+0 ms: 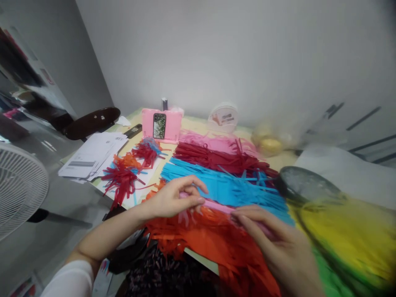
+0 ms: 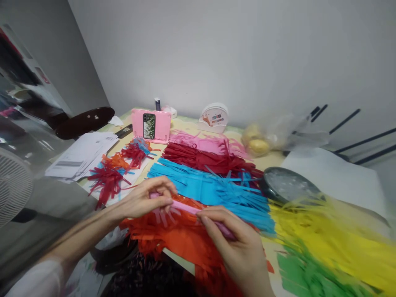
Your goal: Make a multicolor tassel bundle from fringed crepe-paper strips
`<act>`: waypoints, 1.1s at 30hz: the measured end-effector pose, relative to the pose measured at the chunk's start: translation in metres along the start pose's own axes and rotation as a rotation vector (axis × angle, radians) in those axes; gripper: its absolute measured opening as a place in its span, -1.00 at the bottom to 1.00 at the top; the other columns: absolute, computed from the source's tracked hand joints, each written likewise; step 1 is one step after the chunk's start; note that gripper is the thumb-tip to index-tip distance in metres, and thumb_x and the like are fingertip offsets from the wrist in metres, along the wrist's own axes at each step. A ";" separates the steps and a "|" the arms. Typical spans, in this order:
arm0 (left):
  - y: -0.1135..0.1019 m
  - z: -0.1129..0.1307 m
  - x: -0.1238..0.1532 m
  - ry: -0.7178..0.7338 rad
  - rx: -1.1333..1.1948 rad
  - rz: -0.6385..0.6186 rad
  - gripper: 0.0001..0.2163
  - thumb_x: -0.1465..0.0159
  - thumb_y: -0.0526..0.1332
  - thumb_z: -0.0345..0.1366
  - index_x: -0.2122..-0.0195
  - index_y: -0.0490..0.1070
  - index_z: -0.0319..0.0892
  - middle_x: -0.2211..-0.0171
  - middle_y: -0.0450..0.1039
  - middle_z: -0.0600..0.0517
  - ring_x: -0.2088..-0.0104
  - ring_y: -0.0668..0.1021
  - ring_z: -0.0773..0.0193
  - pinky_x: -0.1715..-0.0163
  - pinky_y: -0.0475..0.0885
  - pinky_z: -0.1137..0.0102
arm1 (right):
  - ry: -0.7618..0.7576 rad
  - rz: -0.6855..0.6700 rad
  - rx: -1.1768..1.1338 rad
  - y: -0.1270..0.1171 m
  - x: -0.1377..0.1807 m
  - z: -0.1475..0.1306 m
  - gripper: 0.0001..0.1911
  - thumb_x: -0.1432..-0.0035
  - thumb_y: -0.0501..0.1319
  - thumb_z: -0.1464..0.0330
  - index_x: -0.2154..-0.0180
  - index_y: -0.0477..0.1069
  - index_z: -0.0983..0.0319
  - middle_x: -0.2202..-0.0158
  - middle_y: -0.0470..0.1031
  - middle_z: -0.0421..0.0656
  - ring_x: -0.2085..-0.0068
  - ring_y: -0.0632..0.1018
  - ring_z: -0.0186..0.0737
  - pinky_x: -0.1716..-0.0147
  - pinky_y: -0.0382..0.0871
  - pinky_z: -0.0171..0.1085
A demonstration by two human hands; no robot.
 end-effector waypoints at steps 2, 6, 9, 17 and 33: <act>0.000 0.006 0.000 0.031 -0.196 0.006 -0.81 -0.29 0.23 -0.26 0.13 0.47 -0.23 0.41 0.53 0.03 0.39 0.52 0.34 0.33 0.37 0.48 | -0.025 0.001 0.075 -0.001 0.001 -0.001 -0.90 -0.16 0.28 0.34 0.33 0.60 0.09 0.36 0.64 -0.23 0.35 0.63 -0.32 0.29 0.50 -0.46; -0.001 0.010 0.000 0.053 -0.448 0.034 -0.84 -0.31 0.19 -0.25 0.29 0.50 -0.21 0.31 0.56 -0.01 0.30 0.54 0.29 0.27 0.36 0.47 | -0.008 -0.008 0.210 -0.001 0.001 0.005 -0.81 -0.17 0.27 0.29 0.19 0.60 0.11 0.25 0.66 -0.19 0.29 0.64 -0.26 0.29 0.50 -0.40; 0.001 0.003 0.001 0.012 -0.322 0.018 -0.85 -0.30 0.20 -0.23 0.29 0.43 -0.21 0.32 0.56 -0.01 0.31 0.57 0.29 0.31 0.39 0.47 | 0.081 0.001 0.171 -0.001 -0.002 0.010 -0.85 -0.13 0.28 0.23 0.39 0.58 0.13 0.38 0.64 -0.20 0.37 0.63 -0.25 0.37 0.50 -0.39; 0.007 -0.011 0.001 -0.198 0.351 -0.028 -0.67 -0.19 0.35 -0.12 0.16 0.55 -0.28 0.40 0.61 -0.06 0.53 0.61 0.28 0.44 0.49 0.41 | 0.286 0.018 -0.056 0.000 -0.001 0.019 -0.86 -0.05 0.35 0.23 0.32 0.65 0.08 0.46 0.65 -0.20 0.46 0.65 -0.26 0.44 0.52 -0.43; -0.011 0.023 0.005 0.136 -0.183 -0.060 -0.88 -0.26 0.20 -0.34 0.35 0.52 -0.23 0.11 0.61 -0.14 0.04 0.59 0.11 -0.01 0.43 0.28 | -0.078 -0.001 0.136 0.001 -0.009 -0.010 -0.81 -0.12 0.19 0.43 0.42 0.56 0.08 0.45 0.63 -0.24 0.42 0.65 -0.25 0.38 0.53 -0.37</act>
Point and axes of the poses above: each hand's wrist, its own x-axis away from the middle knuckle, its own y-axis out of the palm, z = x × y, the point moved 6 cm from there along -x, towards the middle knuckle
